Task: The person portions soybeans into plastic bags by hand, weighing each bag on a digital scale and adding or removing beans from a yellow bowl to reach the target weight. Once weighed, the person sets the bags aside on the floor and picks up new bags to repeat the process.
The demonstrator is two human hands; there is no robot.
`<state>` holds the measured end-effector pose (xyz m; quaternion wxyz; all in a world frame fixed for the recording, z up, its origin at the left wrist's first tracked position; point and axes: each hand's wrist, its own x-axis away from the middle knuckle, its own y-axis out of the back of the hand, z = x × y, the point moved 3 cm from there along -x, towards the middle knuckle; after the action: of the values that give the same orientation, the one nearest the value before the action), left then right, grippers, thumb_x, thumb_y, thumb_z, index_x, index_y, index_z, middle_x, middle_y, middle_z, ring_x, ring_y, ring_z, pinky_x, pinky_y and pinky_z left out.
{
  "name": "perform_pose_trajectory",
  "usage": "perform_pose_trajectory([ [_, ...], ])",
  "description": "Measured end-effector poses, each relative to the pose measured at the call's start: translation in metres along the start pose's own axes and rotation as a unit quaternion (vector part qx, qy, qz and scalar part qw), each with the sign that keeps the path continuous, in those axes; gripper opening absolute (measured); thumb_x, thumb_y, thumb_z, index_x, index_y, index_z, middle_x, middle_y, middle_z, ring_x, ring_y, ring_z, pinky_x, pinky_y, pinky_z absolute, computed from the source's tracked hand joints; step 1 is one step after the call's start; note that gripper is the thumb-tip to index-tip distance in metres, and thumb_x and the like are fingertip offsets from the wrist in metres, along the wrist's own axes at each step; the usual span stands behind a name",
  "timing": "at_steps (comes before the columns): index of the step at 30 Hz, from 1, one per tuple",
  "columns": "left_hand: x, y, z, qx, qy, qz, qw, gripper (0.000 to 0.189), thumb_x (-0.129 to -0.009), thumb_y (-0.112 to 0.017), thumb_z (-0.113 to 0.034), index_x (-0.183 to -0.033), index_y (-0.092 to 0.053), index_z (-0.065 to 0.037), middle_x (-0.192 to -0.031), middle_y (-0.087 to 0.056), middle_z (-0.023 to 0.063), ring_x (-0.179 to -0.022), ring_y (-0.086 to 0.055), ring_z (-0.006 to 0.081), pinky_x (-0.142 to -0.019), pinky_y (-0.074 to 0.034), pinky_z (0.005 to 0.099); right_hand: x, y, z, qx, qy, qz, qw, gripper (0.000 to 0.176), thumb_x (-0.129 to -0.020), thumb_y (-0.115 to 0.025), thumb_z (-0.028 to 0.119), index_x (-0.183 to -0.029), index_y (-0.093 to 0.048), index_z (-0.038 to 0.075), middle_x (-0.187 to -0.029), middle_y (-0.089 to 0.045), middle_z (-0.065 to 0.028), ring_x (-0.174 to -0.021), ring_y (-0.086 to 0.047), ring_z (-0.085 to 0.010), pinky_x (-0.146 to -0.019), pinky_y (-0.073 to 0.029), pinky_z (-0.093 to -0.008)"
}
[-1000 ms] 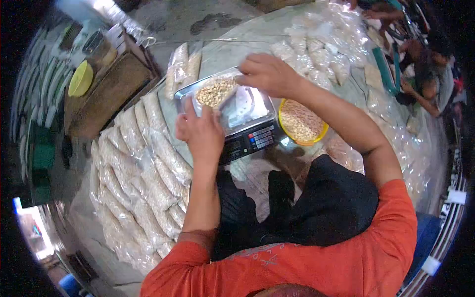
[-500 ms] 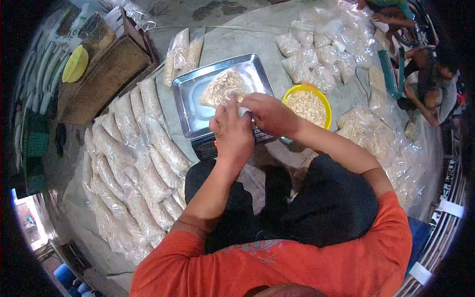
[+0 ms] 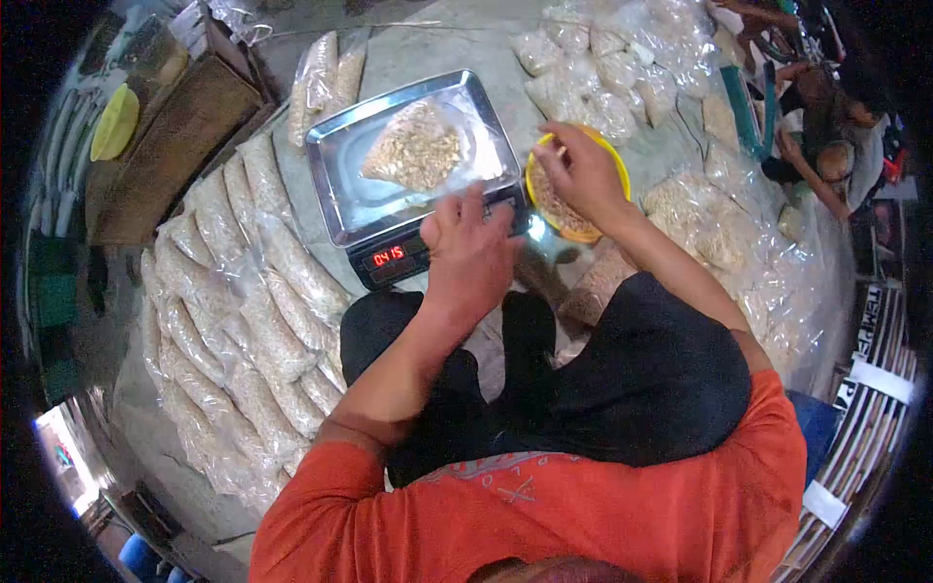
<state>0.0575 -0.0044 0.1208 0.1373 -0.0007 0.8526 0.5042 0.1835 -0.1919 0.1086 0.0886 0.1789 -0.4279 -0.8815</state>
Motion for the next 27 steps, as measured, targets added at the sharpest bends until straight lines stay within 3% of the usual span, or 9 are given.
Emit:
perform_pose_trajectory([
  [1,0.002,-0.004,-0.003,0.055,-0.013,0.049,0.997,0.034,-0.082,-0.082,-0.030,-0.111,-0.072,-0.014,-0.137,-0.060,0.0124,-0.124,-0.055,0.0380,-0.098,-0.042,0.0532,0.013,-0.002,-0.023,0.003,-0.003,0.003,1.000,0.037,-0.100,-0.071,0.029,-0.127,-0.068,0.005,-0.098,-0.073,-0.0144,-0.079,-0.072,-0.0296,-0.074,-0.057,-0.0428],
  [2,0.002,-0.013,-0.005,0.058,-0.039,0.108,0.992,0.032,-0.086,-0.079,-0.032,-0.109,-0.072,-0.011,-0.121,-0.069,0.0106,-0.117,-0.063,0.0364,-0.095,-0.048,0.0523,0.026,-0.008,-0.047,0.035,-0.044,0.094,0.994,0.035,-0.097,-0.072,0.031,-0.121,-0.069,0.006,-0.098,-0.073,-0.0174,-0.082,-0.071,-0.0360,-0.075,-0.056,-0.0471],
  [3,0.002,-0.019,-0.004,0.062,-0.037,0.109,0.991,0.032,-0.086,-0.079,-0.032,-0.109,-0.072,-0.011,-0.121,-0.069,0.0106,-0.117,-0.063,0.0364,-0.095,-0.048,0.0523,0.036,-0.013,-0.061,0.067,-0.083,0.183,0.977,0.034,-0.094,-0.072,0.033,-0.115,-0.071,0.007,-0.098,-0.073,-0.0204,-0.084,-0.071,-0.0424,-0.076,-0.056,-0.0513],
  [4,0.006,-0.031,-0.007,0.123,-0.071,0.218,0.966,0.032,-0.087,-0.078,-0.033,-0.108,-0.072,-0.009,-0.116,-0.070,0.0132,-0.113,-0.065,0.0384,-0.094,-0.050,0.0536,0.051,-0.012,-0.055,0.080,-0.047,0.189,0.978,0.031,-0.092,-0.073,0.035,-0.104,-0.070,0.006,-0.097,-0.071,-0.0191,-0.089,-0.070,-0.0418,-0.078,-0.055,-0.0524],
  [5,0.013,-0.043,-0.009,0.182,-0.104,0.322,0.923,0.033,-0.089,-0.077,-0.034,-0.108,-0.072,-0.008,-0.111,-0.072,0.0158,-0.110,-0.067,0.0404,-0.093,-0.052,0.0549,0.062,-0.012,-0.053,0.080,-0.047,0.193,0.977,0.031,-0.092,-0.073,0.035,-0.104,-0.070,0.006,-0.097,-0.071,-0.0191,-0.089,-0.070,-0.0418,-0.078,-0.055,-0.0524],
  [6,0.022,-0.056,-0.009,0.162,-0.149,0.343,0.913,0.037,-0.091,-0.076,-0.036,-0.110,-0.071,-0.005,-0.107,-0.073,0.0214,-0.107,-0.069,0.0437,-0.094,-0.054,0.0549,0.072,-0.015,-0.053,0.121,-0.025,0.213,0.969,0.029,-0.092,-0.072,0.034,-0.101,-0.069,0.006,-0.097,-0.070,-0.0185,-0.091,-0.069,-0.0417,-0.078,-0.055,-0.0530],
  [9,0.039,-0.075,-0.011,0.082,-0.123,0.429,0.891,0.038,-0.093,-0.073,-0.037,-0.110,-0.071,-0.003,-0.111,-0.076,0.0195,-0.107,-0.071,0.0423,-0.094,-0.053,0.0558,0.091,-0.030,-0.053,0.164,0.009,0.239,0.957,0.024,-0.093,-0.069,0.030,-0.094,-0.068,0.006,-0.098,-0.068,-0.0175,-0.094,-0.068,-0.0415,-0.079,-0.055,-0.0536],
  [18,0.035,-0.082,-0.006,0.082,-0.098,0.427,0.895,0.047,-0.090,-0.076,-0.044,-0.111,-0.075,-0.002,-0.109,-0.077,0.0208,-0.108,-0.073,0.0416,-0.097,-0.055,0.0540,0.090,-0.043,-0.045,0.137,0.085,0.237,0.958,0.020,-0.092,-0.065,0.024,-0.095,-0.069,0.004,-0.097,-0.068,-0.0197,-0.094,-0.067,-0.0427,-0.081,-0.054,-0.0542],
  [27,0.037,-0.089,-0.001,0.099,-0.112,0.389,0.909,0.044,-0.091,-0.076,-0.045,-0.106,-0.078,-0.003,-0.107,-0.078,0.0217,-0.102,-0.075,0.0406,-0.090,-0.057,0.0548,0.079,-0.039,-0.041,0.142,0.044,0.288,0.946,0.028,-0.093,-0.069,0.031,-0.094,-0.071,0.003,-0.095,-0.070,-0.0217,-0.092,-0.068,-0.0450,-0.084,-0.054,-0.0545],
])
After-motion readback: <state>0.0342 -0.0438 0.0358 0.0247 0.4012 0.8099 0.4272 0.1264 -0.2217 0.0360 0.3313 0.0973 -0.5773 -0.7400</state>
